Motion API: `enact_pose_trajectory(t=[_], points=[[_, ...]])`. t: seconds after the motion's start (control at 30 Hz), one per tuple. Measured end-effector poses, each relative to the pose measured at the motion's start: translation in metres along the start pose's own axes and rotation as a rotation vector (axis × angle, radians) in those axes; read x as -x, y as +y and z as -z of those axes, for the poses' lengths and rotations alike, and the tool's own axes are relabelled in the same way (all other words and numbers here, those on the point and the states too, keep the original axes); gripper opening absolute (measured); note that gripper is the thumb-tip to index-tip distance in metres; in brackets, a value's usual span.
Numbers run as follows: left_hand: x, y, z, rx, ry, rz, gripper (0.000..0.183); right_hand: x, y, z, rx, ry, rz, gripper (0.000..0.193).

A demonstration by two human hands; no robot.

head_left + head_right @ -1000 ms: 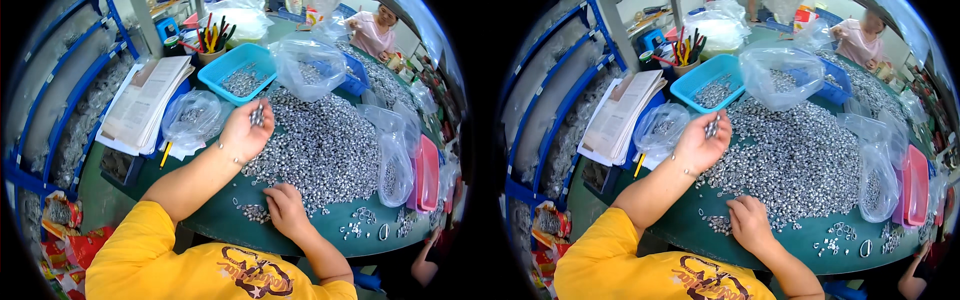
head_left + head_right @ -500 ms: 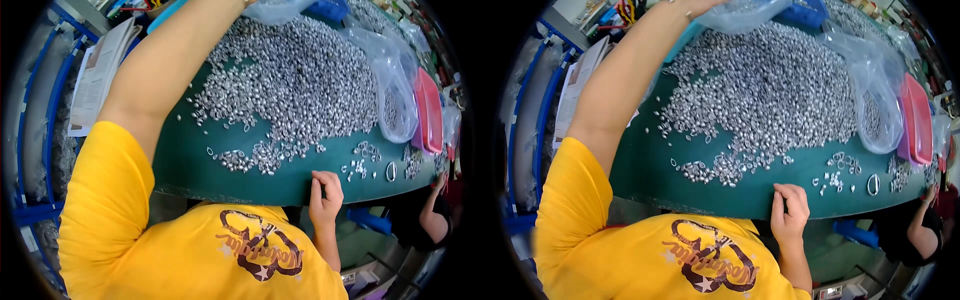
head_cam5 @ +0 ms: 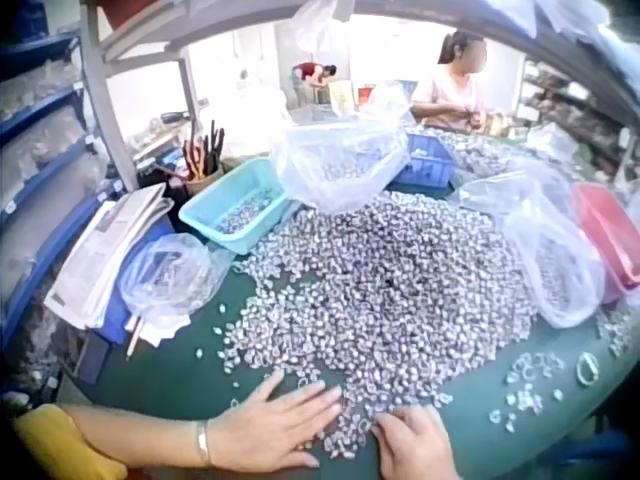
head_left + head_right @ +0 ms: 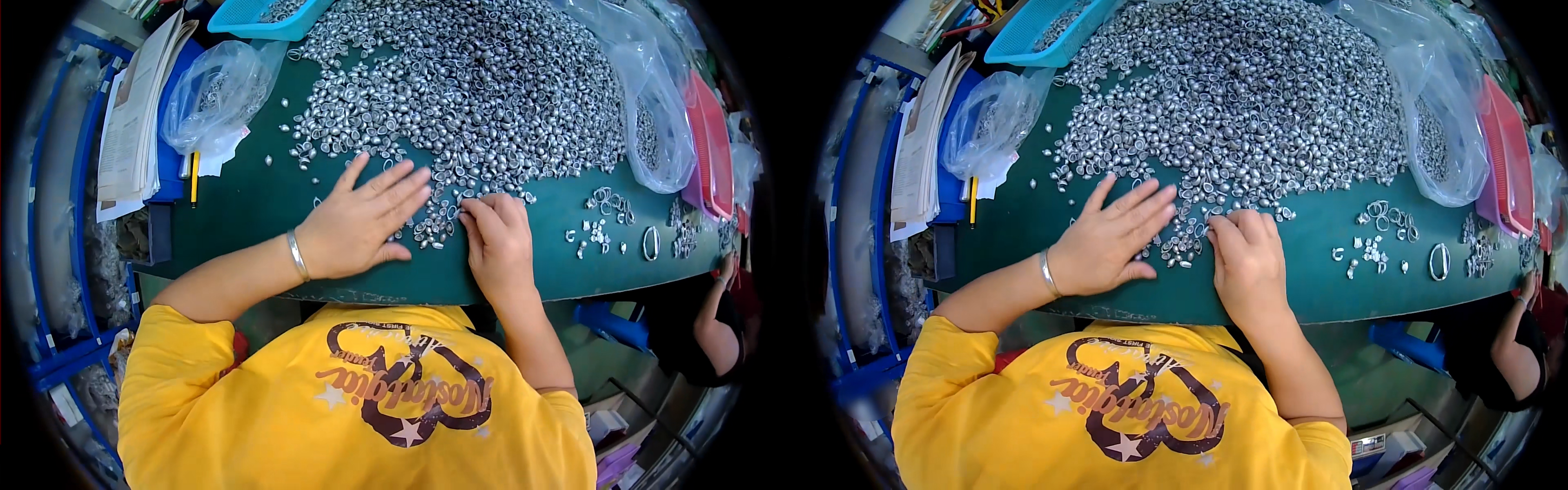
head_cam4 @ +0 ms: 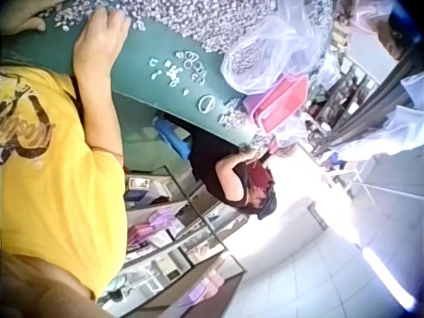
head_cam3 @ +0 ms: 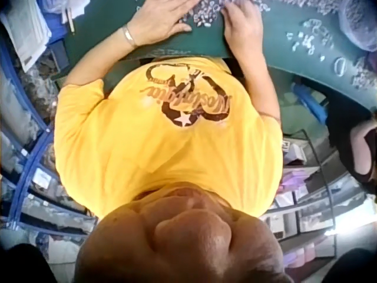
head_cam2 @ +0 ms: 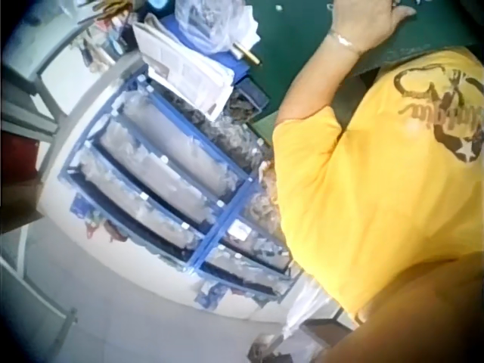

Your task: The person sorts small metal rings and buckles on a green table by hand, picking them up and moving them into different piles or containers.

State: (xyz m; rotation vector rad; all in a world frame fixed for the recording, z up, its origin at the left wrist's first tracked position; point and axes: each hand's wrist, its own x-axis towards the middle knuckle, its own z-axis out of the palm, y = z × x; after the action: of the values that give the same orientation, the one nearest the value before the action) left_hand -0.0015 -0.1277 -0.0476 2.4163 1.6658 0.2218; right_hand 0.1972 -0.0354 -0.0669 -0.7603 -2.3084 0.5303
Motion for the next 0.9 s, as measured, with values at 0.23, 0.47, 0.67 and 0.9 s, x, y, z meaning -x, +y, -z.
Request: enact_pose_trajectory(t=[0.23,0.47,0.67,0.9], points=[[-0.008,-0.002,0.02,0.422,0.378,0.174,0.05,0.009,0.0,0.016,-0.603,-0.009,-0.381,0.011],[-0.016,0.049,-0.002,2.418,-0.162,0.699,0.041,0.015,-0.009,0.03,-0.79,-0.062,-0.339,0.006],[-0.011,0.064,-0.018,2.517,-0.373,0.738,0.029,0.003,0.003,0.029,-0.237,-0.009,-0.182,0.008],[-0.014,0.061,-0.028,2.629,-0.359,0.654,0.026,-0.017,0.006,0.001,0.079,-0.055,-0.028,0.014]])
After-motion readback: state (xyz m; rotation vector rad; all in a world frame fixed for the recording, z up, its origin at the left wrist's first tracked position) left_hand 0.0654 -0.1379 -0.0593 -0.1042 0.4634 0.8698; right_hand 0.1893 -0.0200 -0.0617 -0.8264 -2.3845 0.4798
